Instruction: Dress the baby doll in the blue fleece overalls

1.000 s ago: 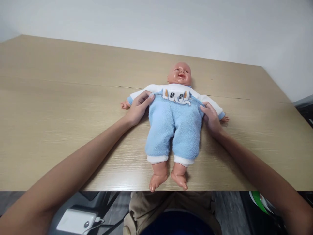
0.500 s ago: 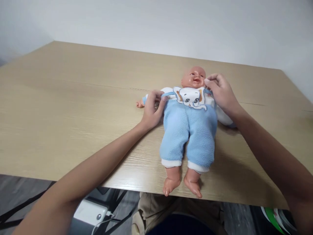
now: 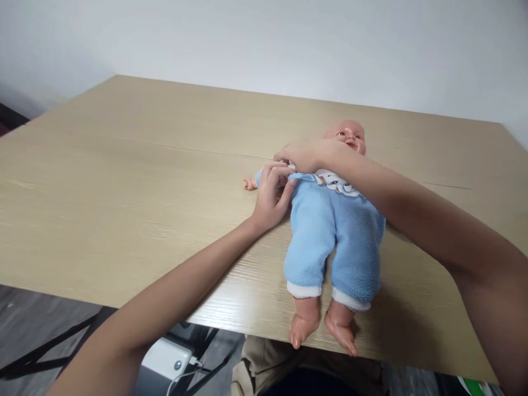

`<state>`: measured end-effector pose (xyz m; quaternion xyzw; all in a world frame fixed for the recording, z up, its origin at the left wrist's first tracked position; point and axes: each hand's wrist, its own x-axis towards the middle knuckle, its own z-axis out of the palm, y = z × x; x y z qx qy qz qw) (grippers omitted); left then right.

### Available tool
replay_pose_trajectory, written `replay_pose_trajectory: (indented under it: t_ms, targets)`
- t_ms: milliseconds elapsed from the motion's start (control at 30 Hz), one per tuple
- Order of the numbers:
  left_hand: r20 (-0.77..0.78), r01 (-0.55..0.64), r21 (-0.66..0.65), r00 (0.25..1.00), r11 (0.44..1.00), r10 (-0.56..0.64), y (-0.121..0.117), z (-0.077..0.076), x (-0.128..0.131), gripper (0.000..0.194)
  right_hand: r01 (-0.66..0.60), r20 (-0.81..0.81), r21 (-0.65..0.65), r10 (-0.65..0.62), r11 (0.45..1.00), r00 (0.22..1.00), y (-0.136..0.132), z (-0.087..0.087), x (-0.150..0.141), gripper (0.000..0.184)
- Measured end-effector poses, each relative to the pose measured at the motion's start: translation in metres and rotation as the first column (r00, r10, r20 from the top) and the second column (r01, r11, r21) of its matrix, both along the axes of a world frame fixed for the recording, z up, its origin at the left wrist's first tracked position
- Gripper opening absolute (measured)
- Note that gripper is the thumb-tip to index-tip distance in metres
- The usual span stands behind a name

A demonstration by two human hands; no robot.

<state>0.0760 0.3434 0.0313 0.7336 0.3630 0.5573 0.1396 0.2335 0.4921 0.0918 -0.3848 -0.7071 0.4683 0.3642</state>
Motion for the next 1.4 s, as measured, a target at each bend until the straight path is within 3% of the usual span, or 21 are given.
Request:
replay_pose_trajectory:
  t_ms: [33,100,167,233,333,500,600,700,800,900,1033,1133,1233,1333,1400]
  targets:
    - [0.001,0.005,0.012,1.000,1.000,-0.005,0.000,-0.001,-0.001,0.025,-0.077,0.167,0.071,0.064,0.994,0.984,-0.005,0.003,-0.003,0.035]
    - [-0.012,0.013,0.042,1.000,0.999,-0.012,0.001,-0.003,-0.002,0.021,-0.301,0.553,0.189,0.152,0.935,0.819,-0.019,0.014,-0.005,0.029]
    - [-0.038,0.010,0.073,0.999,0.997,-0.008,0.002,-0.004,-0.003,0.019,-0.417,0.701,0.272,0.119,0.867,0.703,-0.034,0.027,0.001,0.014]
    - [-0.052,-0.003,0.097,0.999,0.995,0.008,0.002,-0.005,-0.003,0.017,-0.396,0.711,0.334,0.046,0.855,0.701,-0.046,0.038,0.011,0.019]
    - [-0.059,-0.009,0.121,0.998,0.993,0.017,0.001,-0.008,-0.002,0.015,-0.252,0.624,0.403,-0.063,0.880,0.779,-0.055,0.045,0.030,0.032]
    - [-0.041,-0.060,0.256,0.997,0.965,0.072,0.000,-0.014,-0.002,0.012,-0.090,0.406,0.355,-0.067,0.931,0.911,-0.065,0.046,0.057,0.038]
    - [-0.026,-0.055,0.358,0.997,0.932,0.068,-0.002,-0.014,-0.002,0.016,-0.068,0.389,0.349,-0.078,0.935,0.918,-0.072,0.046,0.063,0.041]
    - [-0.013,0.039,0.398,0.999,0.916,-0.036,-0.004,-0.012,-0.002,0.019,-0.073,0.421,0.344,-0.084,0.936,0.903,-0.077,0.046,0.061,0.046]
    - [0.065,0.099,0.297,0.990,0.950,-0.123,-0.003,-0.012,-0.002,0.016,-0.091,0.451,0.319,-0.067,0.943,0.890,-0.080,0.043,0.055,0.046]
    - [0.193,0.054,0.068,0.979,0.996,-0.066,-0.001,-0.013,0.000,0.018,-0.122,0.441,0.272,-0.011,0.954,0.897,-0.086,0.043,0.051,0.042]
    - [0.357,0.112,-0.204,0.933,0.973,-0.033,0.003,-0.013,0.005,0.039,-0.002,0.425,0.269,-0.117,0.963,0.898,-0.101,0.048,0.054,0.016]
    - [0.510,0.258,-0.340,0.858,0.905,-0.053,0.005,-0.012,0.009,0.043,0.035,0.513,0.248,-0.162,0.968,0.843,-0.114,0.048,0.061,0.029]
    - [0.673,0.396,-0.476,0.739,0.785,0.035,0.007,-0.011,0.013,0.039,0.016,0.558,0.258,-0.162,0.966,0.814,-0.119,0.040,0.069,0.044]
    - [0.757,0.519,-0.568,0.634,0.639,0.159,0.009,-0.008,0.017,0.029,0.062,0.436,0.273,-0.182,0.960,0.881,-0.117,0.027,0.076,0.045]
    - [0.769,0.563,-0.581,0.615,0.587,0.172,0.010,-0.005,0.017,0.027,0.104,0.329,0.224,-0.175,0.969,0.928,-0.111,0.018,0.080,0.051]
